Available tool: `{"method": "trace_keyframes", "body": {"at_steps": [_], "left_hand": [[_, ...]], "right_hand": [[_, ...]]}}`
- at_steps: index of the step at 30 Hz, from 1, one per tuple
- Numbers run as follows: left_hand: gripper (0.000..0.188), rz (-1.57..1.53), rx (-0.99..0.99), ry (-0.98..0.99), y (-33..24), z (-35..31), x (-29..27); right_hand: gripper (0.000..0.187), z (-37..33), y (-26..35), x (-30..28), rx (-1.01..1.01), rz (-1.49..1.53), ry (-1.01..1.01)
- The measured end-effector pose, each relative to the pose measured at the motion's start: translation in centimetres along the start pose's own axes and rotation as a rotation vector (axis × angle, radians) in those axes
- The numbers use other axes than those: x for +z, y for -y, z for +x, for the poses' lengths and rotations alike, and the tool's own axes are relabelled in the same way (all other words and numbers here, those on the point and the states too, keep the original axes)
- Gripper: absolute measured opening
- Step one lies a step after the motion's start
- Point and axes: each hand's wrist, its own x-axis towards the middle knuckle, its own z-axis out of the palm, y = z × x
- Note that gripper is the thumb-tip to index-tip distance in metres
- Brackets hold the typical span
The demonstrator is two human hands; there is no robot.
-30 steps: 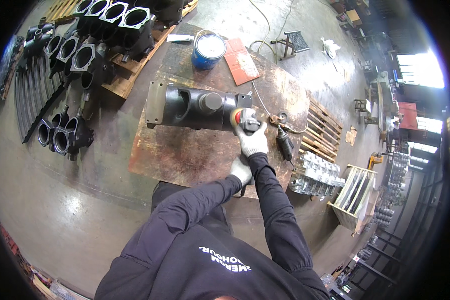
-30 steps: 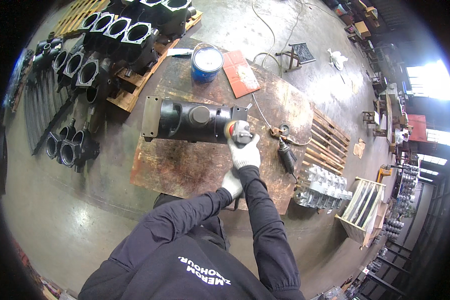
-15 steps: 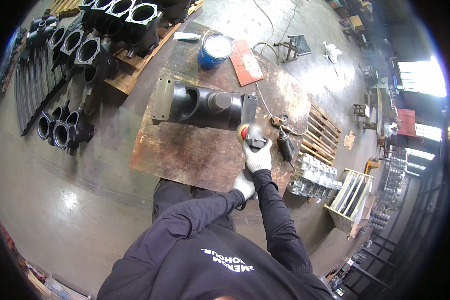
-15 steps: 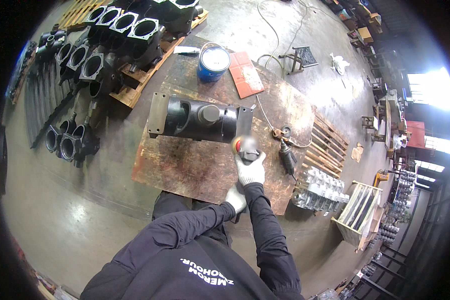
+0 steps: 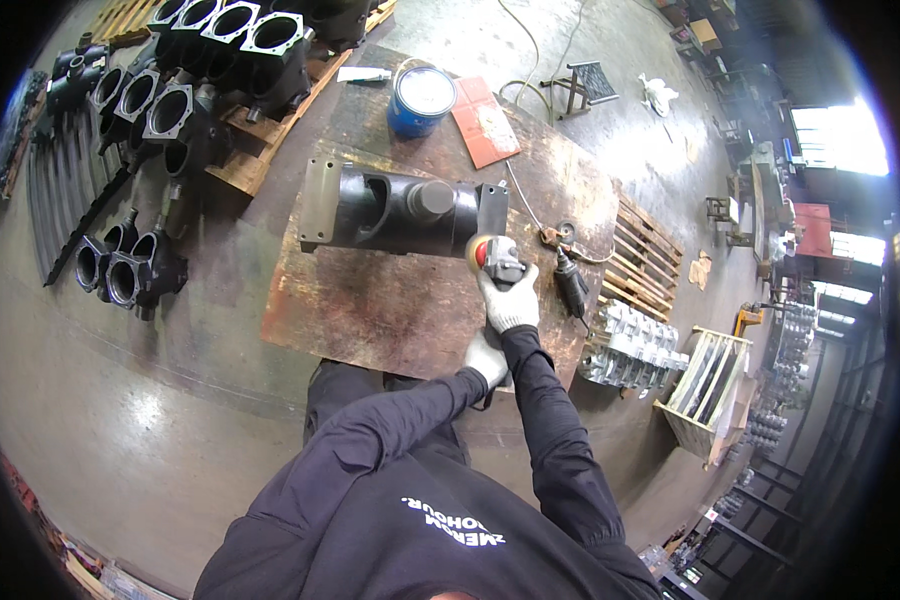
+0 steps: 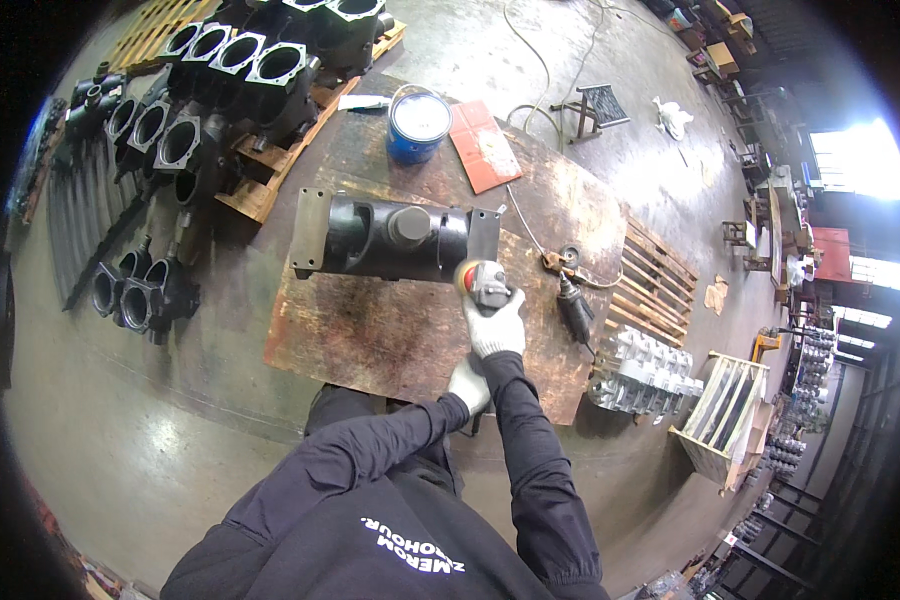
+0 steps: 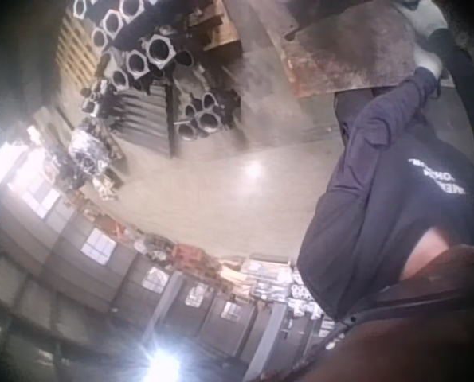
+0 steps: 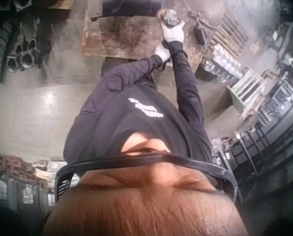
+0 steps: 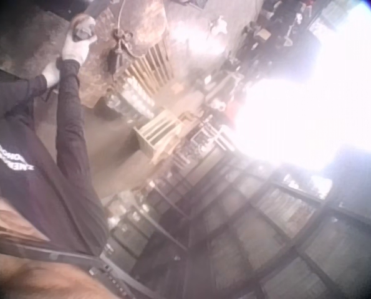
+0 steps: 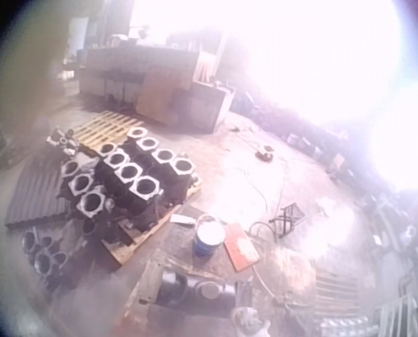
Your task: The person uses an angle grinder to smooth the exterior surfaces and edges of a black metal exhaust manifold. They rotate the part to access different areas, then switch to a smaller rotary tool to grind the interior of the openings. The person continues to grind the exterior surfaces with the angle grinder.
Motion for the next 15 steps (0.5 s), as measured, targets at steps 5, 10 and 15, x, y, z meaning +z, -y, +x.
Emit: {"method": "trace_keyframes", "body": {"at_steps": [5, 10, 15], "left_hand": [[0.047, -0.033, 0.036, 0.073, 0.3, 1.3, -0.2], [0.049, -0.155, 0.07, 0.022, 0.7, -1.2, 2.2], [0.045, 0.118, 0.028, 0.077, 0.4, 3.0, 0.4]], "right_hand": [[0.085, 1.6, 0.0, 0.2, -0.074, 0.09, -0.062], [0.081, -0.5, -2.2, -0.5, 0.002, 0.116, -0.055], [0.09, 3.3, -0.9, -0.1, -0.07, 0.142, -0.058]]}}
